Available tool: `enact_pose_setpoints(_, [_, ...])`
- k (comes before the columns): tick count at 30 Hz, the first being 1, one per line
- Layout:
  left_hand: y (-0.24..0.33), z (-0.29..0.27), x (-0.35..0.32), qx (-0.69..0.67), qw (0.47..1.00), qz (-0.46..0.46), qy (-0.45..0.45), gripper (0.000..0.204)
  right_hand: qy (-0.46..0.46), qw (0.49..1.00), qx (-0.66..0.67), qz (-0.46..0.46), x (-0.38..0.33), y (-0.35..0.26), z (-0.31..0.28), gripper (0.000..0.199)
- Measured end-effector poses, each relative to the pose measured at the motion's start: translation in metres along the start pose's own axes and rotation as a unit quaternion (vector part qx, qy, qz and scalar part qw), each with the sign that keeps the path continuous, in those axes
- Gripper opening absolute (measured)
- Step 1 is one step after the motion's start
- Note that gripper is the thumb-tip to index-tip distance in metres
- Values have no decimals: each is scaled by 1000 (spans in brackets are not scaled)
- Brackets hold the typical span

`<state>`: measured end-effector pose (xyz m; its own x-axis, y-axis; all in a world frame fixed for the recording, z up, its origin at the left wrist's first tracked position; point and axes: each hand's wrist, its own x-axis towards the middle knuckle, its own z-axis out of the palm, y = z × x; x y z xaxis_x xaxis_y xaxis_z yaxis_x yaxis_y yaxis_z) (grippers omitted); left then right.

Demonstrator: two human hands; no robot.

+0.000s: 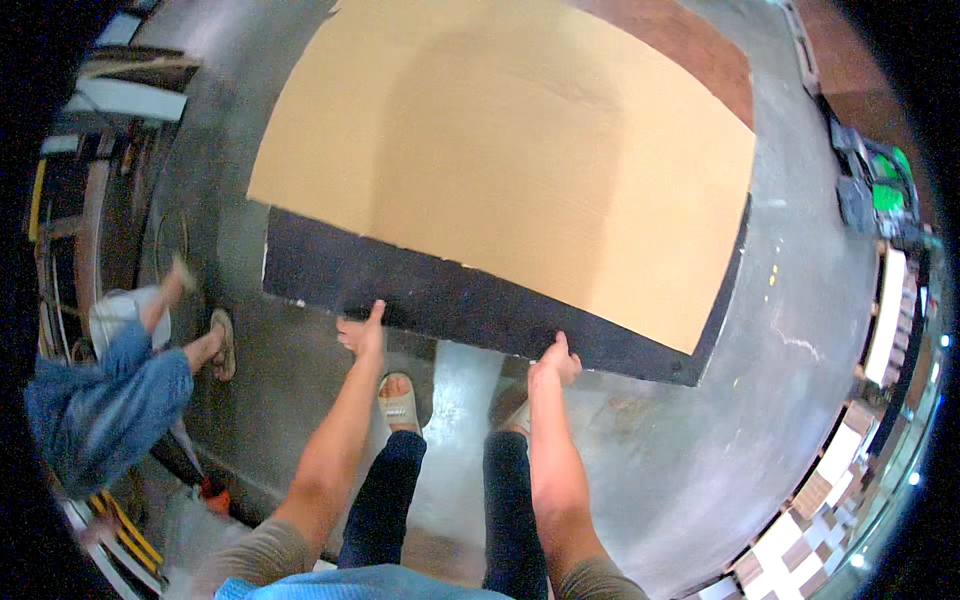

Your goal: The person moves large wooden panels and a stack of panels using a manual pallet jack in a workshop. They then place individual panels onto a CNC drilling machine.

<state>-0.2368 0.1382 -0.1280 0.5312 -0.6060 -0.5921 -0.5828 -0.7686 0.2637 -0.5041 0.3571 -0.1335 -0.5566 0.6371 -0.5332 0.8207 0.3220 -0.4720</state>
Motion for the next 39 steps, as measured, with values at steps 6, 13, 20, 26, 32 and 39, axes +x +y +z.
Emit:
enact_pose_setpoints(6, [114, 53, 12, -343, 920, 11, -190, 127, -331, 912, 209, 122, -16, -79, 70, 76])
enact_pose_setpoints(13, [190, 95, -7, -420, 849, 11, -321, 74, -394, 832, 364, 138, 33, -112, 116, 68])
enact_pose_setpoints(20, [193, 104, 5, -438, 841, -22, -317, 46, -205, 944, 226, 123, 52, -137, 89, 106])
enact_pose_setpoints(26, [117, 68, -48, -296, 901, 159, -275, 39, -354, 871, 323, 110, 57, -117, 30, 79])
enact_pose_setpoints(32, [-156, 13, -98, -211, 945, -60, -241, 23, -354, 879, 259, 188, 92, 41, -103, 57])
enact_pose_setpoints(39, [-264, -63, -152, -369, 872, -260, -191, 36, -293, 911, 151, 247, 144, 179, -229, 43])
